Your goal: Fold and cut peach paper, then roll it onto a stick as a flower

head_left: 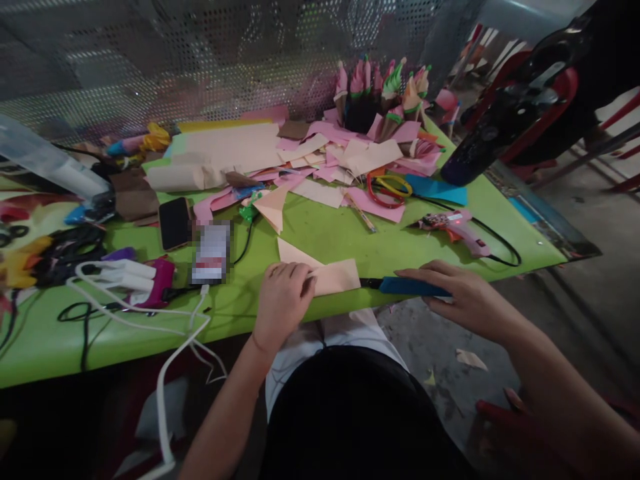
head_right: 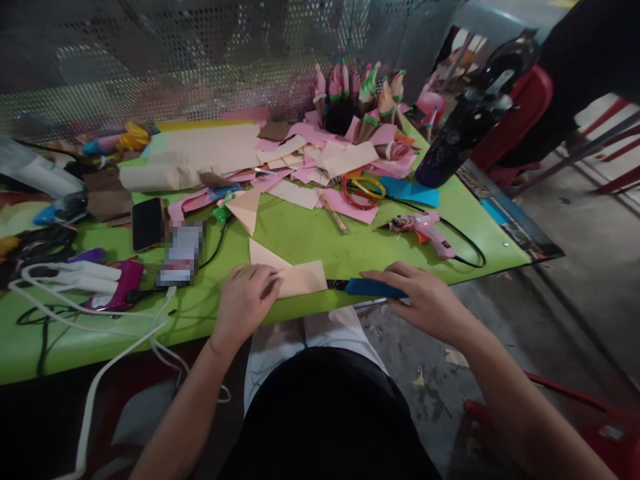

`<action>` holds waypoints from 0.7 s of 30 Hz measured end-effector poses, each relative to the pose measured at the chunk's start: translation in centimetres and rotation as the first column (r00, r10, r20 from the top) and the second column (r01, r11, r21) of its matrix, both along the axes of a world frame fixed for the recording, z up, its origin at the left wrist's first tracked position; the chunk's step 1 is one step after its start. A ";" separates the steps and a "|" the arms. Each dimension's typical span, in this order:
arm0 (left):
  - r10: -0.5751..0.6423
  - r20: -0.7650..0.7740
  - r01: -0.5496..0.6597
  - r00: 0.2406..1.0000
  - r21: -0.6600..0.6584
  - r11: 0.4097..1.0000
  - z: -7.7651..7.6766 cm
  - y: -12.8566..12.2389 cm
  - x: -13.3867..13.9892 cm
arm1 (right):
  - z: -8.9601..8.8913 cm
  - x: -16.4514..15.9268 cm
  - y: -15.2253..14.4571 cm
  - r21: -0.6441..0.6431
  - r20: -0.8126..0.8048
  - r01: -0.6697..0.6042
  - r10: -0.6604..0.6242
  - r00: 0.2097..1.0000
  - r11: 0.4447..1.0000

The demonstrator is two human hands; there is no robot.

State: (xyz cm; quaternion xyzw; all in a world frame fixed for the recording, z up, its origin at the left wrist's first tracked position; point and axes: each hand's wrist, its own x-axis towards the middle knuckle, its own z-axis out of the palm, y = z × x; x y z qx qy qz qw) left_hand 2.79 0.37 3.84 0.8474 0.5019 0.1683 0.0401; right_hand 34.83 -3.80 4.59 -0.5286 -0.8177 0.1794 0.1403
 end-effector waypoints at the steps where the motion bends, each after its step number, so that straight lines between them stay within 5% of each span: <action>1: 0.002 -0.015 -0.002 1.000 0.007 1.000 0.0 0.1 0.1 | 0.1 0.0 0.0 -0.006 -0.005 -0.009 0.009 1.000 1.000; 8: 0.033 -0.032 -0.029 0.999 0.098 0.995 -0.6 0.1 1.1 | -0.2 0.3 0.1 -0.042 -0.020 -0.038 0.038 0.999 0.998; 16: -0.140 0.024 0.141 0.990 -0.046 0.989 -1.9 -1.0 1.1 | -0.4 0.3 -0.1 -0.053 -0.009 -0.013 0.013 1.000 0.998; 21: -0.265 -0.081 0.260 0.961 -0.068 0.963 -2.0 -1.8 1.0 | -0.7 0.3 -0.3 -0.032 -0.016 -0.010 0.010 1.000 0.999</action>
